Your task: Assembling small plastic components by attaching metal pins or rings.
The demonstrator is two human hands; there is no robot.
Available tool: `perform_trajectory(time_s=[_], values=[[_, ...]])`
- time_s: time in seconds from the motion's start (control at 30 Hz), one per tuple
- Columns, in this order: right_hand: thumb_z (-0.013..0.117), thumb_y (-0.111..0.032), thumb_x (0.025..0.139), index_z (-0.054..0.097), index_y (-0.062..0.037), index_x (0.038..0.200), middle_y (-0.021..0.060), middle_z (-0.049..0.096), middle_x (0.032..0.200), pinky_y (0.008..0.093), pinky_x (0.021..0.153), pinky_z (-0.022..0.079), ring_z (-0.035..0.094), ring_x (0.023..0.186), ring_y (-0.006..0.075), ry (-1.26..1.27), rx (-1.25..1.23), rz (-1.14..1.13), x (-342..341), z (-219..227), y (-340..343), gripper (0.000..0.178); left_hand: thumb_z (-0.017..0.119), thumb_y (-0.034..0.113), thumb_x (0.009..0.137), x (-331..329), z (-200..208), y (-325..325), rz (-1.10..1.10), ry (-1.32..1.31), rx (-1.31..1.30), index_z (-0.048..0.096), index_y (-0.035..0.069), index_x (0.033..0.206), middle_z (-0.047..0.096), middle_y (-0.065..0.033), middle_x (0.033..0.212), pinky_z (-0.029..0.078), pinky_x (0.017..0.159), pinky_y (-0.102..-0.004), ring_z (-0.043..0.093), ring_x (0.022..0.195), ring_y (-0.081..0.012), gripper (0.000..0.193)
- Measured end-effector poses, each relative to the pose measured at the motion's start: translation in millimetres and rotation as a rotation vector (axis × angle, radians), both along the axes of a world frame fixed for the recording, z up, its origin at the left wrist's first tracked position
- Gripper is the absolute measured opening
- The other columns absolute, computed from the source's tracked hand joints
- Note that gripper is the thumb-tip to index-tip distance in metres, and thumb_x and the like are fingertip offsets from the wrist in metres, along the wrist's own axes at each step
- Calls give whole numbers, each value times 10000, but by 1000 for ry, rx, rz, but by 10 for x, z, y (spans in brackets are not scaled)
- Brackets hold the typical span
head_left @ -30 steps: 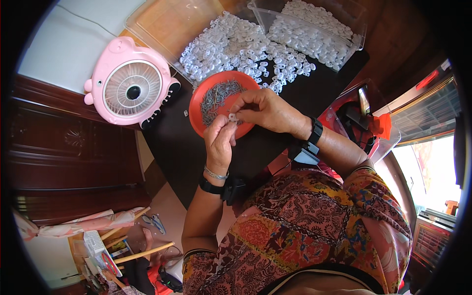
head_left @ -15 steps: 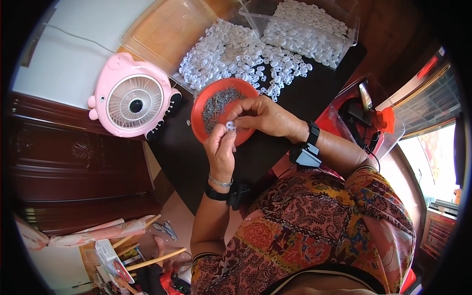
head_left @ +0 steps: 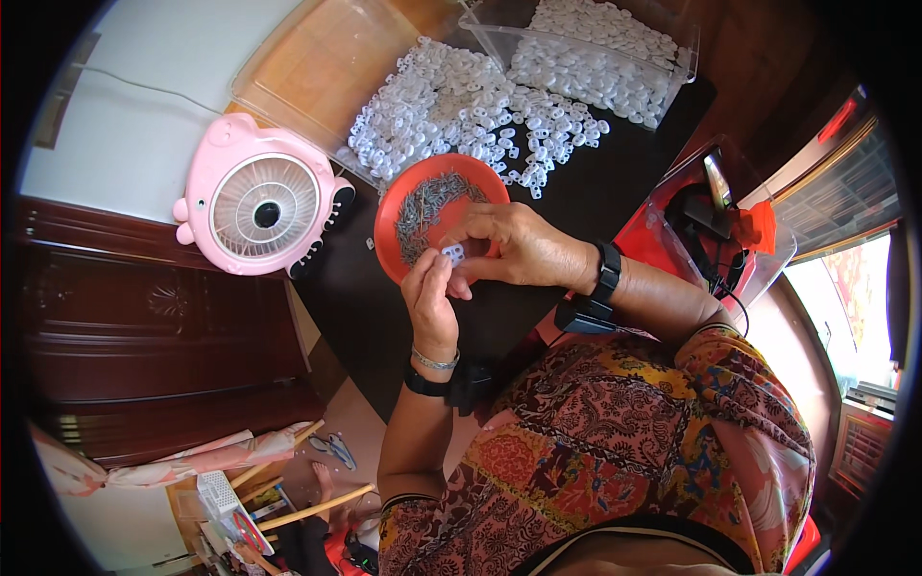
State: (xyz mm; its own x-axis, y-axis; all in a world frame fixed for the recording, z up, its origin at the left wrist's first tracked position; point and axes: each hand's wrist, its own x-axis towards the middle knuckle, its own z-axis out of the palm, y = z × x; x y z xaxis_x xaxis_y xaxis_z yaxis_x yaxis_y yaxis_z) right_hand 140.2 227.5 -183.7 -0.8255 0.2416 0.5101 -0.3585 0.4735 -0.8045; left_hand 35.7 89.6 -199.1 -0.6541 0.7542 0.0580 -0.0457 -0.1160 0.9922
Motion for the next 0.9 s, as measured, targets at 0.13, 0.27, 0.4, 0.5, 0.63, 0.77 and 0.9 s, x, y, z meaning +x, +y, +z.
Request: perform_trajectory(time_s=[0.13,0.27,0.4,0.5,0.63,0.77,0.9], values=[[728,-57,722,639,-31,991,99,619,889,324,681,520,638,801,241,-6,5,16,-7,-13,13,284,498,203,915,-59,-45,-11,-50,-49,13,565,11,798,526,-19,591,382,479,-211,497,496,-101,235],[756,-123,712,647,-46,992,108,618,869,348,675,522,636,779,277,80,114,-54,-38,-18,-36,311,491,186,911,-28,-33,7,13,-22,6,573,2,809,533,-22,597,384,469,-210,494,490,-100,226],[747,-112,683,650,-57,966,117,617,852,368,683,515,625,762,305,113,198,-155,-88,-55,-111,304,488,173,904,29,50,24,74,-15,-20,569,-1,798,544,-29,607,388,465,-212,486,478,-99,220],[746,-106,690,648,-51,962,111,621,834,370,683,513,627,753,301,118,128,-109,-77,-18,-113,295,485,155,895,13,44,-15,91,39,-6,534,3,740,526,-29,586,387,469,-223,476,472,-106,222],[747,-101,703,650,-46,965,109,633,837,368,682,514,633,765,297,154,63,-60,-50,-16,-103,284,479,127,874,-15,40,-49,43,236,77,445,8,645,463,-37,537,352,467,-247,455,468,-115,261],[752,-121,722,655,-47,975,109,649,864,359,690,518,641,795,296,183,4,-13,-7,13,-139,281,472,121,870,11,58,-80,37,382,121,417,3,625,437,-42,532,323,464,-252,440,471,-112,277],[766,-160,737,657,-52,1015,97,659,881,338,683,533,655,792,273,261,116,-32,30,32,-156,318,463,131,853,66,73,-87,49,433,192,444,-6,611,460,-62,528,333,464,-256,446,460,-128,278]])
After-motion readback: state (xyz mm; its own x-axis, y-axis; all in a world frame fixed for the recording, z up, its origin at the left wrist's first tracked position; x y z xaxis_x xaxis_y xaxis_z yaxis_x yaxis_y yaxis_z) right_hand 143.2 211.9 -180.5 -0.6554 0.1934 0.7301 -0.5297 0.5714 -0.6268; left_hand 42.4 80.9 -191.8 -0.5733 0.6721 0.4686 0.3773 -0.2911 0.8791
